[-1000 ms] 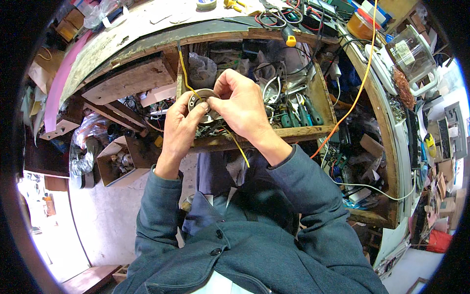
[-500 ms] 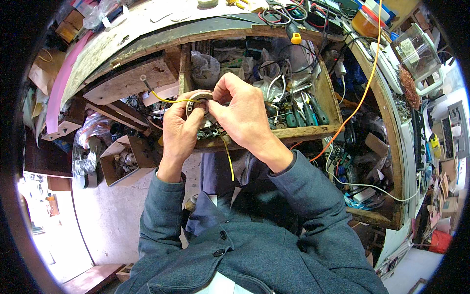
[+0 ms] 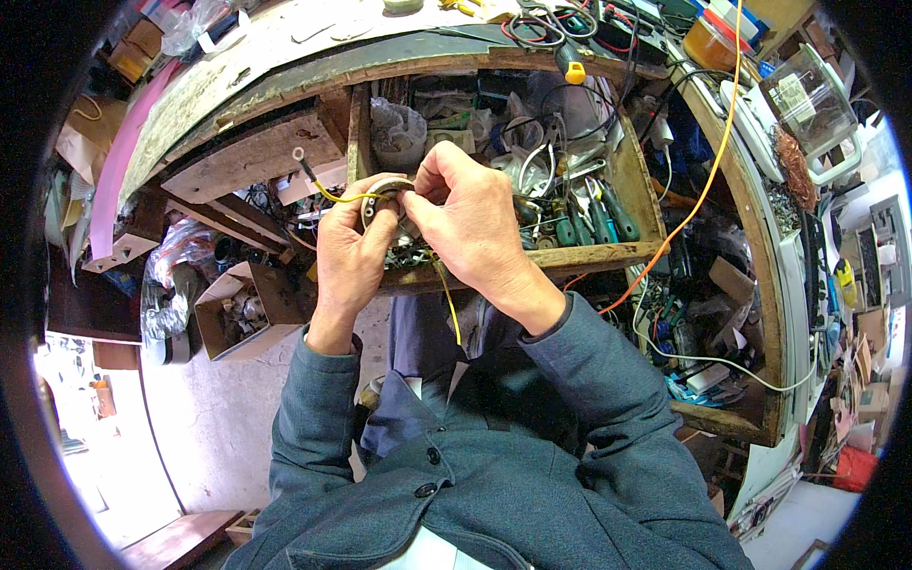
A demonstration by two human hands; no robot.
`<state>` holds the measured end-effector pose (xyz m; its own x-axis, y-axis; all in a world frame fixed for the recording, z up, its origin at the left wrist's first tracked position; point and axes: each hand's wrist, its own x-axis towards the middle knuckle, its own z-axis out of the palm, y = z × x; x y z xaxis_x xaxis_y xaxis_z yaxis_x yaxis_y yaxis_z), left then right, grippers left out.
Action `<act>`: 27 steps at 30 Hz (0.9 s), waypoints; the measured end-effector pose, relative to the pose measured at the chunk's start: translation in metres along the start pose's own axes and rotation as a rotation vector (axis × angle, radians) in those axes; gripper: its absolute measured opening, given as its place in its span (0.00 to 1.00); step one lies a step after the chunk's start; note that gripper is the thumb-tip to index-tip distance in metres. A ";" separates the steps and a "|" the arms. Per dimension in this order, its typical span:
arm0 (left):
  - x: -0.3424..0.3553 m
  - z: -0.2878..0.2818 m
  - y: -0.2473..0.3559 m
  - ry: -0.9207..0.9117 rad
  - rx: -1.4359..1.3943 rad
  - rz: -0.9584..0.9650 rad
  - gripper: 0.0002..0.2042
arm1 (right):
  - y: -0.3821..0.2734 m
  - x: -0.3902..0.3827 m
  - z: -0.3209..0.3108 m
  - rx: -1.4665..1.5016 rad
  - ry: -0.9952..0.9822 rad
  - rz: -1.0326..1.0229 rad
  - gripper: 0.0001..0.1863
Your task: The person works on a small cylindrical electrical component, stripping and inserting wires, then using pliers and a screwdriver to secure connections. They wrap the assembly with electrical tape and continue adjusting the wires inside the housing.
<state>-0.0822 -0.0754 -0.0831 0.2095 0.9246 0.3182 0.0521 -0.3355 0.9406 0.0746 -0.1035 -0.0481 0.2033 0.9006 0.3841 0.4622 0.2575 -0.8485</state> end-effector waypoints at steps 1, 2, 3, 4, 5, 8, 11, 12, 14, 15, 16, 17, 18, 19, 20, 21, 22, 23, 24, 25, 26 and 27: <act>0.000 0.000 0.000 -0.001 0.012 0.003 0.12 | 0.001 0.000 0.000 0.002 0.006 -0.002 0.08; 0.000 0.001 -0.001 0.001 0.011 0.010 0.12 | 0.002 0.000 0.000 -0.007 0.006 -0.001 0.08; 0.000 0.001 -0.002 0.003 0.008 0.016 0.12 | 0.002 0.000 0.000 -0.017 0.006 0.000 0.08; 0.000 0.002 -0.002 0.006 0.006 0.022 0.12 | 0.003 0.000 0.000 -0.026 0.005 0.001 0.08; 0.000 0.001 -0.002 -0.014 0.027 0.022 0.13 | 0.003 0.000 0.000 -0.026 0.007 -0.002 0.08; 0.000 -0.001 -0.001 -0.047 0.067 0.028 0.14 | 0.003 0.000 0.000 -0.030 0.012 -0.010 0.09; -0.001 -0.001 -0.001 -0.036 0.083 0.033 0.14 | 0.002 -0.001 0.002 -0.026 0.019 -0.018 0.09; -0.001 -0.001 0.001 -0.039 0.098 0.022 0.14 | 0.001 -0.002 0.002 -0.022 0.023 -0.018 0.09; -0.001 -0.001 0.001 -0.036 0.114 0.024 0.14 | 0.001 -0.002 0.003 -0.022 0.030 -0.030 0.09; -0.001 -0.001 0.001 -0.030 0.115 0.037 0.14 | 0.002 -0.002 0.003 -0.025 0.033 -0.042 0.09; -0.002 0.000 0.001 -0.025 0.116 0.051 0.14 | 0.002 -0.002 0.003 -0.029 0.037 -0.053 0.09; -0.001 0.000 0.001 -0.012 0.104 0.048 0.13 | 0.002 -0.002 0.003 -0.033 0.038 -0.057 0.09; -0.001 0.002 0.001 0.001 0.091 0.045 0.12 | 0.002 -0.002 0.003 -0.039 0.040 -0.060 0.09; -0.001 0.002 0.001 0.013 0.078 0.043 0.12 | 0.003 -0.002 0.003 -0.044 0.041 -0.063 0.09; -0.001 0.002 0.002 0.010 0.084 0.043 0.12 | 0.003 -0.002 0.004 -0.044 0.043 -0.068 0.09; -0.001 0.002 0.004 0.008 0.090 0.042 0.12 | 0.004 -0.002 0.004 -0.045 0.044 -0.073 0.09; -0.001 0.002 0.004 0.005 0.095 0.042 0.12 | 0.005 -0.002 0.005 -0.046 0.045 -0.077 0.08; -0.001 0.002 0.004 0.012 0.096 0.063 0.12 | 0.004 -0.002 0.005 -0.039 0.046 -0.075 0.08; -0.001 0.002 0.003 0.019 0.096 0.083 0.12 | 0.004 -0.002 0.005 -0.033 0.046 -0.073 0.08; -0.001 0.002 0.002 0.027 0.096 0.103 0.12 | 0.004 -0.003 0.005 -0.027 0.046 -0.071 0.08; -0.001 0.002 0.001 0.028 0.078 0.090 0.12 | 0.003 -0.003 0.005 -0.028 0.039 -0.068 0.08; -0.001 0.001 0.001 0.028 0.063 0.077 0.12 | 0.003 -0.002 0.005 -0.028 0.032 -0.066 0.09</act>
<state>-0.0811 -0.0766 -0.0827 0.1877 0.8999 0.3936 0.0979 -0.4158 0.9042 0.0712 -0.1024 -0.0536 0.1990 0.8701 0.4510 0.4995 0.3059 -0.8105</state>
